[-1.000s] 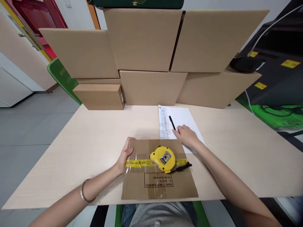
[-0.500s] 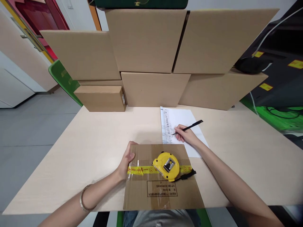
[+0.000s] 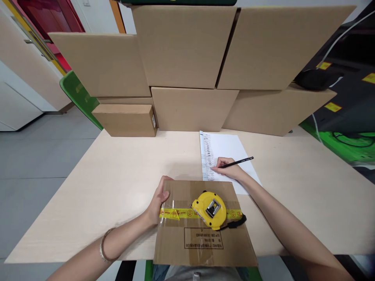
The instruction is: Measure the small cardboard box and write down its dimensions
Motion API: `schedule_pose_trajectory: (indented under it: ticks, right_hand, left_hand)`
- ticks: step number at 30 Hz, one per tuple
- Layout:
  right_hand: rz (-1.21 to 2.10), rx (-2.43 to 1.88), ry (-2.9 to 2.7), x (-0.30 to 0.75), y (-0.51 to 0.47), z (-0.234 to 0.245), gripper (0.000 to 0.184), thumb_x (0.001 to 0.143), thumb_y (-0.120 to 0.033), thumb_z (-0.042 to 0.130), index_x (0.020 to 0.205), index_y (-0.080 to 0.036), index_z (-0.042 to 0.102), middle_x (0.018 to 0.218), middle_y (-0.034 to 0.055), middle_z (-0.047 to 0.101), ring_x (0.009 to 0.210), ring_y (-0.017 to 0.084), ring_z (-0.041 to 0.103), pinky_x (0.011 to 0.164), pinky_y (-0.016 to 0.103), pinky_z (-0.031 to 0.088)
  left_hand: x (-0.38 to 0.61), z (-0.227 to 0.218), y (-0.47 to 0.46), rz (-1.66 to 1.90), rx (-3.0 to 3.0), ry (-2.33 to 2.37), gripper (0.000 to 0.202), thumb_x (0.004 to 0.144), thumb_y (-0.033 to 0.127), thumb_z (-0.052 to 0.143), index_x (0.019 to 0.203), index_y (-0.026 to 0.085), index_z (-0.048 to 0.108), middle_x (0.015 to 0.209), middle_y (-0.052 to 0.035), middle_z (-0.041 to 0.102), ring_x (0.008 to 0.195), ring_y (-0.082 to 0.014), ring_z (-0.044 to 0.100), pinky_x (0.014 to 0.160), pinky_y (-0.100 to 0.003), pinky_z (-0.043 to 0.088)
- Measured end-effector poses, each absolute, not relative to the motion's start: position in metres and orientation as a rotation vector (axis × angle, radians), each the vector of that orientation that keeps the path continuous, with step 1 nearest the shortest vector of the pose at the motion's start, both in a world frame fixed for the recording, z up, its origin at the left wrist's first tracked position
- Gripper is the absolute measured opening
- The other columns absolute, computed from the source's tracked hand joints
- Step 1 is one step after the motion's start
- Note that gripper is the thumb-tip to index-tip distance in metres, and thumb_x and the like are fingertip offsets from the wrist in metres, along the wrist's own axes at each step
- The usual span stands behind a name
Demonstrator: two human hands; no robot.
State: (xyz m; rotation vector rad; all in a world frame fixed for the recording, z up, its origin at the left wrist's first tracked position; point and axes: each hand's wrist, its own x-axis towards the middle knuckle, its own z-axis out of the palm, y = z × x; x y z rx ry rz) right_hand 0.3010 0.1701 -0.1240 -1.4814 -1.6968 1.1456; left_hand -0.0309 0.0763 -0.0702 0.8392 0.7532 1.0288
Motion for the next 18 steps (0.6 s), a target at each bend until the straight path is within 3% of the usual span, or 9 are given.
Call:
schedule_pose_trajectory:
  ticks: [4, 10, 18]
  right_hand:
    - [1.097, -1.511, -1.71, 0.3034, 0.1708, -0.1249, 0.024, 0.098, -0.035, 0.064, 0.111, -0.016, 0.066, 0.105, 0.0046, 0.068, 0.084, 0.017, 0.067, 0.073, 0.033, 0.058]
    - [1.125, -1.522, -1.75, 0.3027, 0.1685, -0.1231, 0.023, 0.098, -0.035, 0.064, 0.108, -0.015, 0.066, 0.098, 0.0031, 0.069, 0.076, 0.014, 0.066, 0.067, 0.03, 0.058]
    - [1.106, -1.562, -1.748, 0.3044, 0.1718, -0.1278, 0.028, 0.098, -0.036, 0.063, 0.118, -0.017, 0.065, 0.116, 0.0069, 0.068, 0.094, 0.02, 0.068, 0.08, 0.038, 0.059]
  left_hand:
    - [-0.0332, -0.0766, 0.077, 1.036, 0.88, 0.739, 0.043, 0.076, 0.055, 0.074, 0.098, 0.023, 0.056, 0.084, -0.0004, 0.063, 0.072, -0.0194, 0.059, 0.062, -0.029, 0.047]
    - [-0.0334, -0.0799, 0.0776, 1.047, 0.885, 0.709, 0.04, 0.08, 0.053, 0.073, 0.098, 0.022, 0.057, 0.083, -0.0009, 0.063, 0.071, -0.0185, 0.059, 0.061, -0.028, 0.045]
    - [-0.0293, -0.0716, 0.0769, 1.056, 0.861, 0.727, 0.042, 0.075, 0.054, 0.075, 0.095, 0.021, 0.057, 0.079, -0.0002, 0.062, 0.067, -0.0181, 0.058, 0.06, -0.028, 0.045]
